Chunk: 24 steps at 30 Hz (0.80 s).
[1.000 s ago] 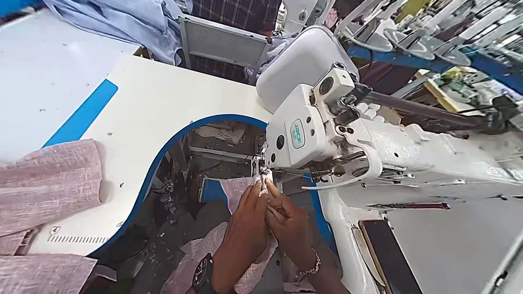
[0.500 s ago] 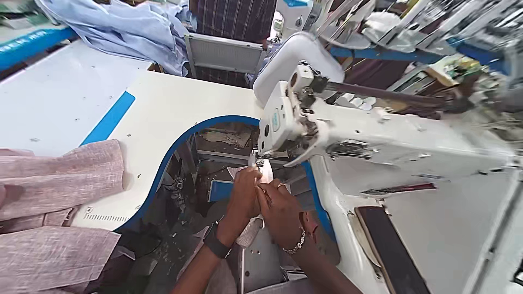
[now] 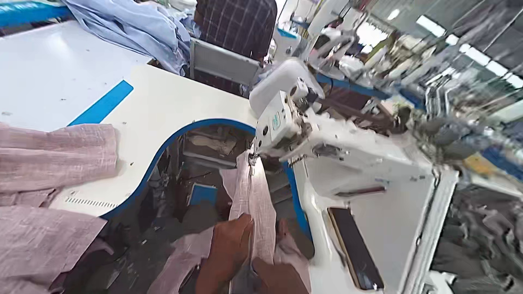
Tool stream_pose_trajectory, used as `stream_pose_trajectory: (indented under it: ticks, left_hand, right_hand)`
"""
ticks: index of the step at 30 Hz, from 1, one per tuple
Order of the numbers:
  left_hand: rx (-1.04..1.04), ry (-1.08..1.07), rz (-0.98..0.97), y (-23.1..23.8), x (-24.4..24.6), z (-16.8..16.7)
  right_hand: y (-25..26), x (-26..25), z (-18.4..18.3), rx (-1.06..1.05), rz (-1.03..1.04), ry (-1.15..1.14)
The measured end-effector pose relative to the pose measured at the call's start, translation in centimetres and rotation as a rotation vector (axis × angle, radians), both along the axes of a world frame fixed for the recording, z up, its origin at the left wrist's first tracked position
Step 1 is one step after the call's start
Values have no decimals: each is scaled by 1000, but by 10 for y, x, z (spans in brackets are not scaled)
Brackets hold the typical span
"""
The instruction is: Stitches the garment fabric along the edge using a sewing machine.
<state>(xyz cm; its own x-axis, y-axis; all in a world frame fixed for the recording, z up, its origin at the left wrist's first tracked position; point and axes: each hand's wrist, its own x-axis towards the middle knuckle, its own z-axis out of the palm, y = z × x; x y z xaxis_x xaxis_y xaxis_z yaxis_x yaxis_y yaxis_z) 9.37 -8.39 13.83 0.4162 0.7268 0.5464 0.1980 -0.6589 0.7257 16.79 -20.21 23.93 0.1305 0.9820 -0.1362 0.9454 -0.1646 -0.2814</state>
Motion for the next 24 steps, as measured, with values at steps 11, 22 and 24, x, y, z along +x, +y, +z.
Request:
stream_pose_trajectory:
  ticks: [11, 22, 24]
  left_hand:
    - [-111, -140, 69, 15, 19, 8]
    - [-303, 44, -49, 4, 4, 20]
    - [-285, 69, -74, 1, -2, 20]
  right_hand:
    - [47, 29, 46, -329, 22, -92]
    - [65, 52, 38, -444, 79, -76]
    - [62, 62, 33, -394, 121, -24]
